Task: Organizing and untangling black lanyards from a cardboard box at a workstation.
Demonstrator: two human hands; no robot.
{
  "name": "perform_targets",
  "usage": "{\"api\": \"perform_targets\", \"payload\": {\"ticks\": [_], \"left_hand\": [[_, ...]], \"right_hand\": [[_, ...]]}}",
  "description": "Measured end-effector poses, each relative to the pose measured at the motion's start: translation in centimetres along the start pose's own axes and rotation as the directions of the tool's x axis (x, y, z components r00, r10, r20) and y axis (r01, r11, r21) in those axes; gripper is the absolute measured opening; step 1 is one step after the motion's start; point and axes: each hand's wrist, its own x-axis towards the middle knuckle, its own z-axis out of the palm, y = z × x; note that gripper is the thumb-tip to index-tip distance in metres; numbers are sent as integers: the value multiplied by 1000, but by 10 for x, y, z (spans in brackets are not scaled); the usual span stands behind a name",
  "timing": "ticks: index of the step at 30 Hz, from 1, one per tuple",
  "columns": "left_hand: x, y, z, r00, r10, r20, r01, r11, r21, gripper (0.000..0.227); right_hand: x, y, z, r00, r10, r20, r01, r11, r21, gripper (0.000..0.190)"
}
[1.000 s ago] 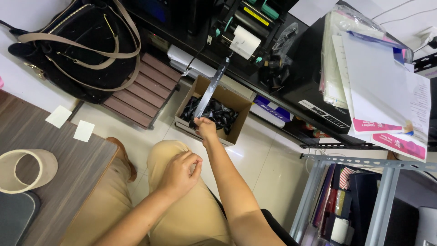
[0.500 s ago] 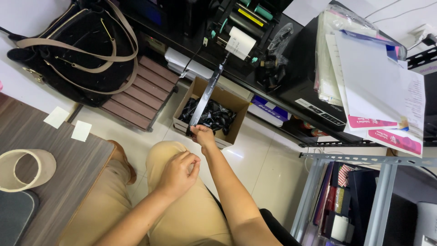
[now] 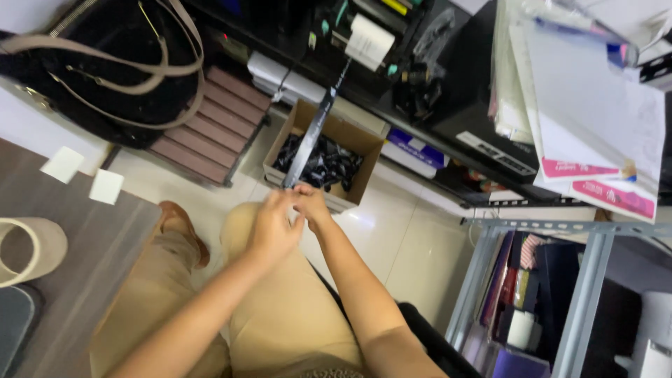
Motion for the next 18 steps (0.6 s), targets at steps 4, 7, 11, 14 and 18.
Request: {"api": "perform_targets", "payload": {"ticks": [4,7,11,14,18], "left_hand": [[52,-54,40,966,-257,-29,255,964,-74,27],[95,-111,88,830,-556,45,557,825,-97,39],[137,-169,146,715,-689,117,696,687,-209,46],[153,-109,123,627,-706,330,758,455,-467,48],[165,-98,115,619,-741,261,728,417,-544,30]], "right_hand": [[-17,-8,2,999,-46,28,47,997,-55,4],[-25,-8,-6,995,-87,57,94,987,-127,4],[-44,-23,-16,984,-112,136,144,956,-254,14],[-55,-32,-17,970,-136,203,193,937,-293,13],[-69,-65,-8,954,-146,264,207,953,-222,9]]}}
